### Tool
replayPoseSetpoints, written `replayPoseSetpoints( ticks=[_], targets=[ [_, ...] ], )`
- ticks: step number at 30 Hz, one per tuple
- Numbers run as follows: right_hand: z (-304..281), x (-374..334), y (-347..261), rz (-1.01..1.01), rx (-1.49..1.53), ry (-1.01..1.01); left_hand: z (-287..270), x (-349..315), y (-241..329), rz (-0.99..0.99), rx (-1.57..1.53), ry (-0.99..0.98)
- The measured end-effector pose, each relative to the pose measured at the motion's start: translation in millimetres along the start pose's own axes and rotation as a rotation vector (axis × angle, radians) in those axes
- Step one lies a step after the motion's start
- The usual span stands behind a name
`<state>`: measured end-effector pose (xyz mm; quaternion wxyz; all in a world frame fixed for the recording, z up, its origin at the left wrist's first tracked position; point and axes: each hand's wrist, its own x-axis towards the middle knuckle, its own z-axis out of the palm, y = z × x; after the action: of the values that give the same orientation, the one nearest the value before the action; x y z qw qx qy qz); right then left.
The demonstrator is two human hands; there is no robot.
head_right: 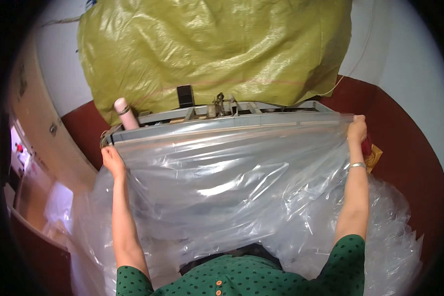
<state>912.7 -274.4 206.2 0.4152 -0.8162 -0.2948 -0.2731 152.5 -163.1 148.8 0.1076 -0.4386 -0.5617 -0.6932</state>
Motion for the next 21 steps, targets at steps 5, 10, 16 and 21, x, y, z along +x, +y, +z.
replayPoseSetpoints(
  ticks=[5, 10, 16, 21],
  targets=[
    [110.6, -62.8, 58.7, 0.017, -0.016, -0.151, 37.4, -50.9, -100.5, -0.007, 0.128, -0.188],
    [164.5, -77.1, 78.8, 0.004, 0.381, -0.156, 57.6, -53.1, -119.6, -0.107, 0.129, -0.263],
    [191.4, -65.5, 57.7, 0.046, 0.489, -0.224, 91.4, -37.2, -146.1, -0.265, -0.110, -0.294],
    [197.8, -65.4, 42.4, 0.056, 0.431, -0.206, 102.1, -32.0, -150.9, -0.359, -0.156, -0.349]
  ],
)
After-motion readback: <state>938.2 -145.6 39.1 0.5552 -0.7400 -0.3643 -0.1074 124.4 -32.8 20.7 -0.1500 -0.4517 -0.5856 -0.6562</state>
